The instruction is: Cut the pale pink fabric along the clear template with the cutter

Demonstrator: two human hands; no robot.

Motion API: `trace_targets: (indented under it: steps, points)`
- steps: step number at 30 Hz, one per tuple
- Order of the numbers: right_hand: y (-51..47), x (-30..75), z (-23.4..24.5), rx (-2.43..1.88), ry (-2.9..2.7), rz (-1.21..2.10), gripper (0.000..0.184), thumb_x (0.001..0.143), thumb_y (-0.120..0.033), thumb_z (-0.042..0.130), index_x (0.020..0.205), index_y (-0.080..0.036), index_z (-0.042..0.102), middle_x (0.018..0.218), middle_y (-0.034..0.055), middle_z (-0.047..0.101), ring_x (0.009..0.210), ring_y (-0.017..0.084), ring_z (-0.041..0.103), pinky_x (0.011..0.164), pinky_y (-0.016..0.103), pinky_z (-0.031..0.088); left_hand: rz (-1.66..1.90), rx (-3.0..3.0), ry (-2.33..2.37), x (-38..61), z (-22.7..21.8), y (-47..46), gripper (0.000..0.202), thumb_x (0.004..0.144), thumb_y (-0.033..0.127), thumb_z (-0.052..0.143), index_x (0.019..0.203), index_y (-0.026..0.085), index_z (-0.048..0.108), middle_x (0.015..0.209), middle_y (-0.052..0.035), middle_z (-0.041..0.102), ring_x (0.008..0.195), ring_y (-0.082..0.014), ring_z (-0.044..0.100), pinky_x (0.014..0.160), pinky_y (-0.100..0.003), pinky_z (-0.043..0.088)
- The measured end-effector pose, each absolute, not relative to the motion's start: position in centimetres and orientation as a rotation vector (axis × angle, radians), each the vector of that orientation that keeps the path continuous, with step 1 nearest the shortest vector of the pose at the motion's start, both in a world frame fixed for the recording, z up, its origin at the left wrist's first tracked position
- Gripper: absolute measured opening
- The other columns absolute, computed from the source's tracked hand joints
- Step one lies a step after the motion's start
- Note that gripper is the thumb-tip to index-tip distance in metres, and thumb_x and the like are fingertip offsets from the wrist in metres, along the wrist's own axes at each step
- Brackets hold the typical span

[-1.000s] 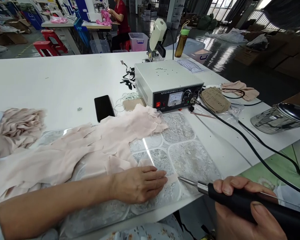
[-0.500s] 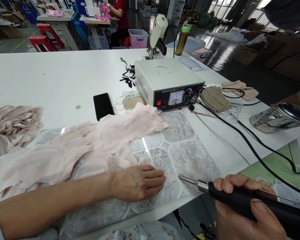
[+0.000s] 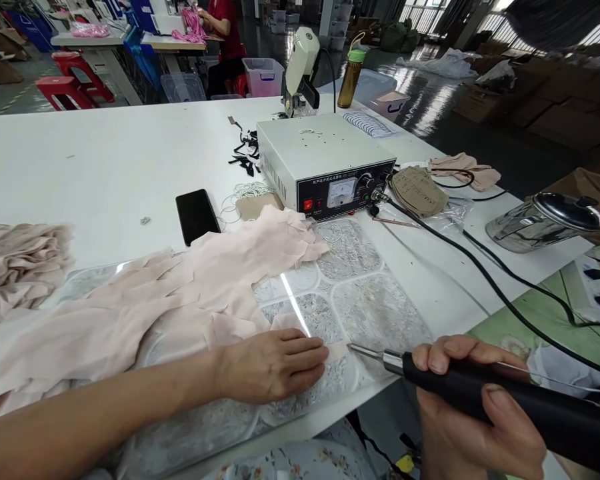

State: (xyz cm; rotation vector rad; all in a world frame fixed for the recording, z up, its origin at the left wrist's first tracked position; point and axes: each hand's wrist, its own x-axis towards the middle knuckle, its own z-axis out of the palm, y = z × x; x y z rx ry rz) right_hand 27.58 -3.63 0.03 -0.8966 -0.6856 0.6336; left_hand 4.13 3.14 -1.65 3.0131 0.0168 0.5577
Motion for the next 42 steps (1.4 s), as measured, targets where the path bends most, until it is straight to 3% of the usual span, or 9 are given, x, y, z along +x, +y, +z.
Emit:
trace_targets:
  steps: [12,20,30,36,42]
  points:
    - [-3.7,27.7,-0.4,-0.831,-0.710,0.706,0.016,0.070,-0.028,0.063,0.083,-0.019,0.061,0.072,-0.0003,0.059,0.054,0.012,0.053,0.048,0.029,0.048,0.423,3.072,0.110,3.3,-0.2,3.9,0.020,0.097,0.011,0.045,0.109,0.008,0.062,0.111,-0.0138,0.065,0.084,-0.0191,0.061,0.076,-0.035,0.048]
    - [-3.5,27.5,-0.3,-0.800,-0.701,0.722,0.015,0.073,-0.028,0.063,0.085,-0.019,0.062,0.074,0.0003,0.060,0.054,0.011,0.054,0.049,0.027,0.048,0.221,3.146,0.000,3.6,0.5,4.2,0.031,0.101,0.014,0.036,0.122,0.011,0.058,0.132,-0.0123,0.057,0.088,-0.0177,0.056,0.075,-0.032,0.046]
    - [-3.5,27.6,-0.3,-0.800,-0.709,0.739,0.015,0.073,-0.028,0.064,0.085,-0.019,0.062,0.072,-0.0002,0.061,0.053,0.011,0.054,0.048,0.027,0.048,0.322,3.168,-0.046,3.4,0.2,4.1,0.025,0.099,0.016,0.045,0.118,0.015,0.061,0.130,-0.0091,0.059,0.086,-0.0170,0.056,0.075,-0.032,0.045]
    - [-3.4,27.7,-0.3,-0.813,-0.738,0.726,0.014,0.074,-0.029,0.063,0.084,-0.019,0.063,0.072,0.0005,0.061,0.052,0.011,0.053,0.046,0.028,0.048,0.367,3.192,-0.001,3.3,-0.2,3.9,0.024,0.098,0.013,0.047,0.116,0.007,0.062,0.121,-0.0119,0.064,0.090,-0.0192,0.058,0.075,-0.033,0.046]
    - [-3.4,27.8,-0.3,-0.824,-0.733,0.721,0.014,0.074,-0.028,0.062,0.084,-0.019,0.062,0.072,0.0003,0.060,0.052,0.011,0.054,0.047,0.028,0.049,0.402,3.249,0.034,3.1,-0.6,3.8,0.021,0.096,0.012,0.050,0.111,0.007,0.064,0.121,-0.0139,0.064,0.091,-0.0196,0.059,0.073,-0.033,0.047]
